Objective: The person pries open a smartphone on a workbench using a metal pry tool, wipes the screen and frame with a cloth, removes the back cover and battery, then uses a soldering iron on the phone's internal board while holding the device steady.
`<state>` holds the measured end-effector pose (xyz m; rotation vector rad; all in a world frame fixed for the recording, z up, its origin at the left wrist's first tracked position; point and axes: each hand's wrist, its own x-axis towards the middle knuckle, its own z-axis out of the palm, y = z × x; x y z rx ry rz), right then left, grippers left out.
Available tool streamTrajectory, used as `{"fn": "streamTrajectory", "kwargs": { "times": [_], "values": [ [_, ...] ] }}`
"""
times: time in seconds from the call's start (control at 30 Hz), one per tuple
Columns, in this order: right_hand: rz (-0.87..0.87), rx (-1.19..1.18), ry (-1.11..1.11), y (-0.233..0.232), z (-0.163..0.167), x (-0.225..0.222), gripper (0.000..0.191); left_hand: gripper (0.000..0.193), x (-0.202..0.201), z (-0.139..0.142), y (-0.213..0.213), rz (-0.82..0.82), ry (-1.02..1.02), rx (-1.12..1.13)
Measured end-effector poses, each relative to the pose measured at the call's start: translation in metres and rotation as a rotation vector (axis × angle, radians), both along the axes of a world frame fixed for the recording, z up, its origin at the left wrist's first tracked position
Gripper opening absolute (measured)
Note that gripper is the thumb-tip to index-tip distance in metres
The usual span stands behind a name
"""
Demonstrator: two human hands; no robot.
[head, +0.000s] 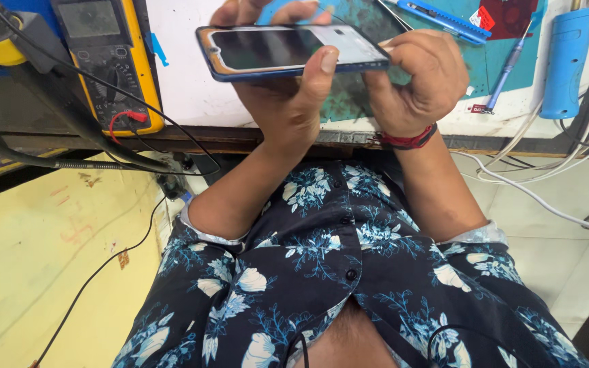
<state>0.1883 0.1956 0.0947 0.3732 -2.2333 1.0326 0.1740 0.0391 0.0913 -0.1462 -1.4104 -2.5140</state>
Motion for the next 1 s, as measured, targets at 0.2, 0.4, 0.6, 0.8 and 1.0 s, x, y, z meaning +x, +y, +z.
{"fn": "streamTrajectory", "kwargs": {
  "times": [0.2, 0.4, 0.6, 0.8, 1.0],
  "values": [
    [-0.038, -0.143, 0.003, -0.008, -0.004, 0.0, 0.032, 0.064, 0.001, -0.002, 0.002, -0.131, -0.02, 0.275],
    [0.001, -0.061, 0.051, -0.011, -0.004, -0.001, 0.034, 0.047, -0.008, -0.004, -0.012, -0.273, -0.277, 0.483],
    [0.019, -0.041, 0.079, -0.011, -0.005, -0.004, 0.036, 0.041, -0.009, -0.003, -0.021, -0.405, -0.3, 0.504],
    [0.037, 0.002, 0.047, -0.008, -0.006, -0.002, 0.035, 0.043, -0.01, -0.003, -0.022, -0.429, -0.353, 0.576],
    [0.038, 0.009, 0.014, -0.004, -0.009, -0.001, 0.036, 0.043, -0.01, -0.004, -0.025, -0.442, -0.345, 0.564]
  ]
}}
